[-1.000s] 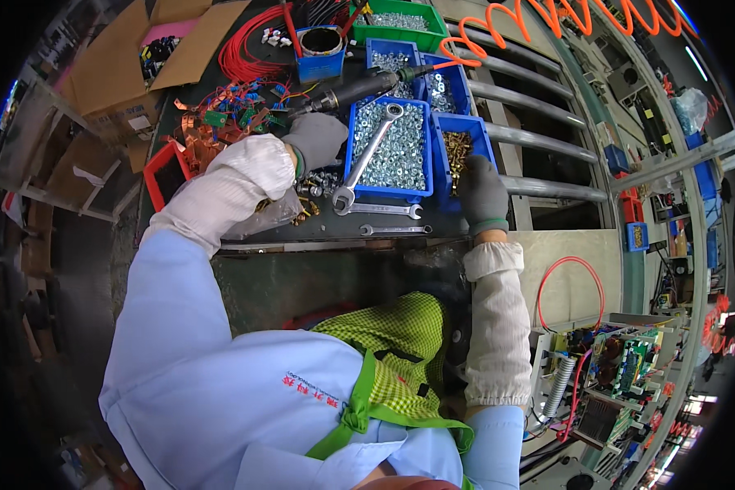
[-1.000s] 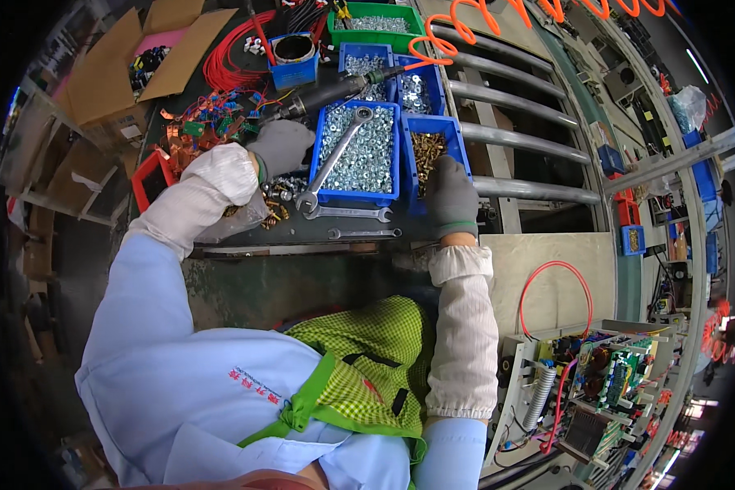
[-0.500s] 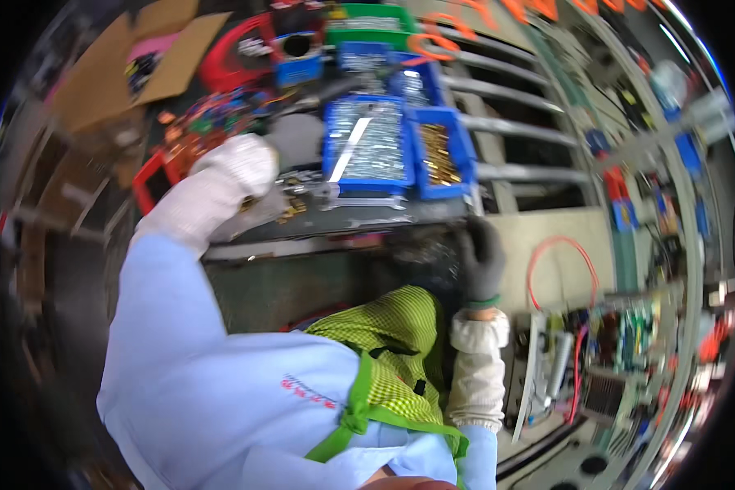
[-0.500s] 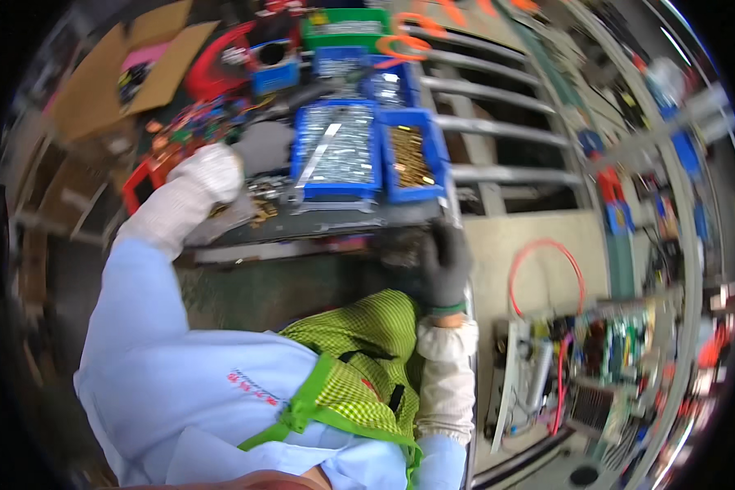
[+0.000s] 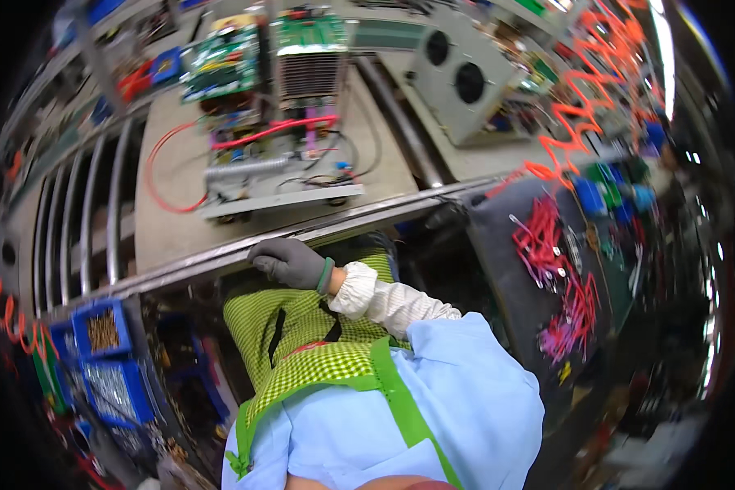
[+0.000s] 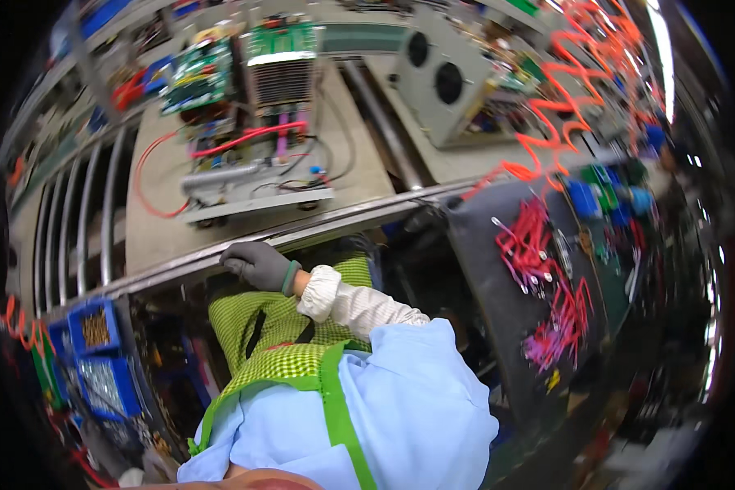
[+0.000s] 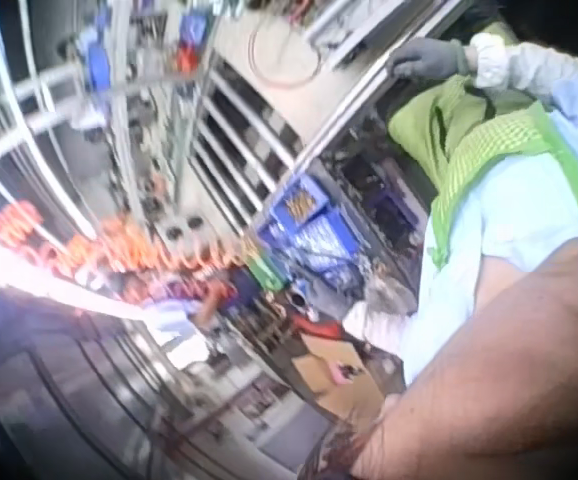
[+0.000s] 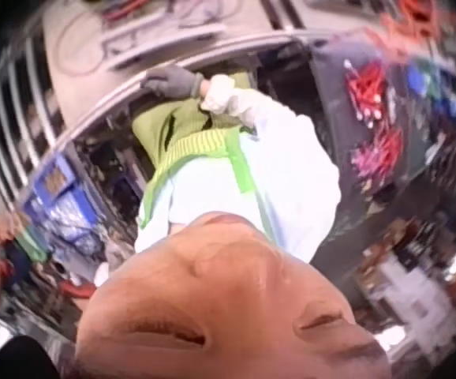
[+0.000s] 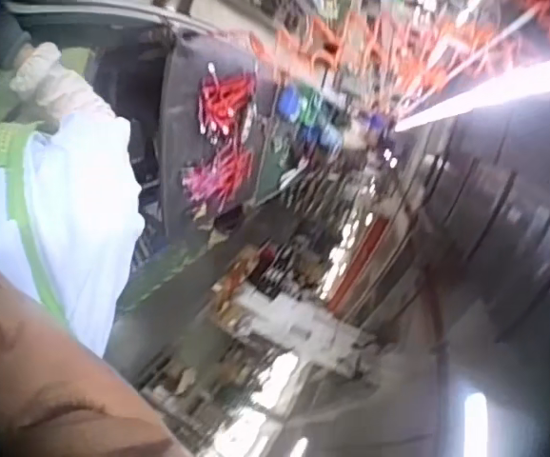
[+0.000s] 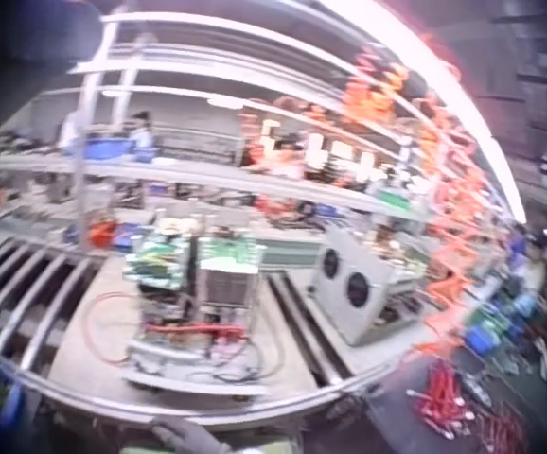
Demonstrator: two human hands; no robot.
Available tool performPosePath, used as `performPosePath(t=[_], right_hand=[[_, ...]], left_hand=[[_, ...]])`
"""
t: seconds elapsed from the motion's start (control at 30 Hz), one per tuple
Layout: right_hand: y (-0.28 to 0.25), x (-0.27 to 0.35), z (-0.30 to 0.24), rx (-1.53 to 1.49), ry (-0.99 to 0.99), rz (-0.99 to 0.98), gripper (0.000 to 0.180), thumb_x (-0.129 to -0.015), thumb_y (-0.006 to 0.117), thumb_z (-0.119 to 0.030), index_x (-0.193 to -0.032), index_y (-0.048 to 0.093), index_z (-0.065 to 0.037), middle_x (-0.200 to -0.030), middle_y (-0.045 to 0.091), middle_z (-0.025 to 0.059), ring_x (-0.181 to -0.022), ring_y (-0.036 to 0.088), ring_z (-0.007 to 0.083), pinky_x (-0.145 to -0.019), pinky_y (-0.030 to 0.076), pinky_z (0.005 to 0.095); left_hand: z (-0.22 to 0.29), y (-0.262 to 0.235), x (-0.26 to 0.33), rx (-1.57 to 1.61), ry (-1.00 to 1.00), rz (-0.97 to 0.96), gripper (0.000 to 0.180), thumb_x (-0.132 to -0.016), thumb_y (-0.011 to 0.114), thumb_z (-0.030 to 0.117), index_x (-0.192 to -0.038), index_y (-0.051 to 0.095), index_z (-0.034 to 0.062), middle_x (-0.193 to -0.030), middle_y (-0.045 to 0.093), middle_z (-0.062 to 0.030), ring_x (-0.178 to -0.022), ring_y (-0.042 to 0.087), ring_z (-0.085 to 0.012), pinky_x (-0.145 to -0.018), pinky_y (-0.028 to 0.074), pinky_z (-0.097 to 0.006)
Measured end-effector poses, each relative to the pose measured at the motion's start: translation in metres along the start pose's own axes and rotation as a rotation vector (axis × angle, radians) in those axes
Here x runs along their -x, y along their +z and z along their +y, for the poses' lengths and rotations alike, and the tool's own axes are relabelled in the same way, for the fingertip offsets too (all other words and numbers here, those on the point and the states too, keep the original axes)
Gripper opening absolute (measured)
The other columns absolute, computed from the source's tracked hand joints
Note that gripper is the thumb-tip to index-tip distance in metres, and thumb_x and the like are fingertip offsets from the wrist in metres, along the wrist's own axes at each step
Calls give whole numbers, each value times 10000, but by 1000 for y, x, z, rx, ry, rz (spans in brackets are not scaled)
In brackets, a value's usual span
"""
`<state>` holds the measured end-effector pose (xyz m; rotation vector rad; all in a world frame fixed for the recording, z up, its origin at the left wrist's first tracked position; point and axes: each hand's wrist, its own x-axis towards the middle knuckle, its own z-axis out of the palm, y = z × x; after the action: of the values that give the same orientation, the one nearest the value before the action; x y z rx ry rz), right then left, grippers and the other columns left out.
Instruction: The person assembles an electronic device on a workbench, using a power drill to fasten components and a wrench to tighten nuts. They handle various wires, circuit boards, and small hardware parts, organizing them into bins and attaching them to the device.
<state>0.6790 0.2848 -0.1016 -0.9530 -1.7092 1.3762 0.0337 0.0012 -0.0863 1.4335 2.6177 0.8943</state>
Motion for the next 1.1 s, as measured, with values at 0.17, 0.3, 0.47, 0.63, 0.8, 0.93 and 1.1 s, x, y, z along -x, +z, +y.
performPosePath(t=[0.17,0.3,0.47,0.63,0.8,0.93,1.1], right_hand=[[-98,71,-41,110,-39,393,218,-888,643,-201,-1013,622,-23,-837,646,119,-749,636,209,-711,516,335],[-174,144,-58,197,-109,745,221,-908,616,-180,-1062,632,-23,-869,652,100,-805,626,159,-737,508,316],[-240,279,-78,1003,-276,1231,204,-922,618,-136,-1099,647,-40,-904,659,62,-791,631,146,-723,521,301],[-279,429,-73,865,93,1629,263,-890,661,-211,-1079,667,-28,-966,679,127,-844,649,191,-763,518,319],[-322,633,-8,1073,780,1736,361,-893,646,-289,-1144,650,-30,-1024,670,145,-886,636,244,-783,500,379],[-351,665,-14,1135,1194,1468,368,-893,641,-296,-1166,632,-51,-1008,674,147,-862,640,259,-763,508,383],[-376,660,-24,1217,1330,1193,379,-893,636,-306,-1195,610,-77,-989,680,148,-832,644,278,-739,518,388]], left_hand=[[68,40,-89,1139,134,-312,303,-915,529,123,-1164,572,-43,-1097,588,-127,-935,565,-211,-802,468,-325],[240,109,-93,1266,304,-464,356,-892,513,-30,-1246,530,-7,-1086,520,-49,-923,500,-155,-796,431,-296],[383,207,-80,1626,131,-903,356,-926,445,-7,-1280,474,-14,-984,471,-16,-734,424,-84,-604,420,-176],[515,248,-4,1462,-274,-1279,283,-1032,413,223,-1230,517,51,-664,303,39,-473,268,-31,-374,225,-165],[618,251,73,1030,-229,-1367,201,-994,519,301,-1038,598,122,-646,381,88,-448,302,-11,-390,215,-176],[630,295,101,884,828,-1447,160,-890,566,110,-1045,598,89,-694,432,44,-526,344,-58,-455,289,-216],[653,309,133,963,753,-1630,166,-860,567,37,-1025,582,50,-738,414,39,-555,331,-65,-461,294,-234]])
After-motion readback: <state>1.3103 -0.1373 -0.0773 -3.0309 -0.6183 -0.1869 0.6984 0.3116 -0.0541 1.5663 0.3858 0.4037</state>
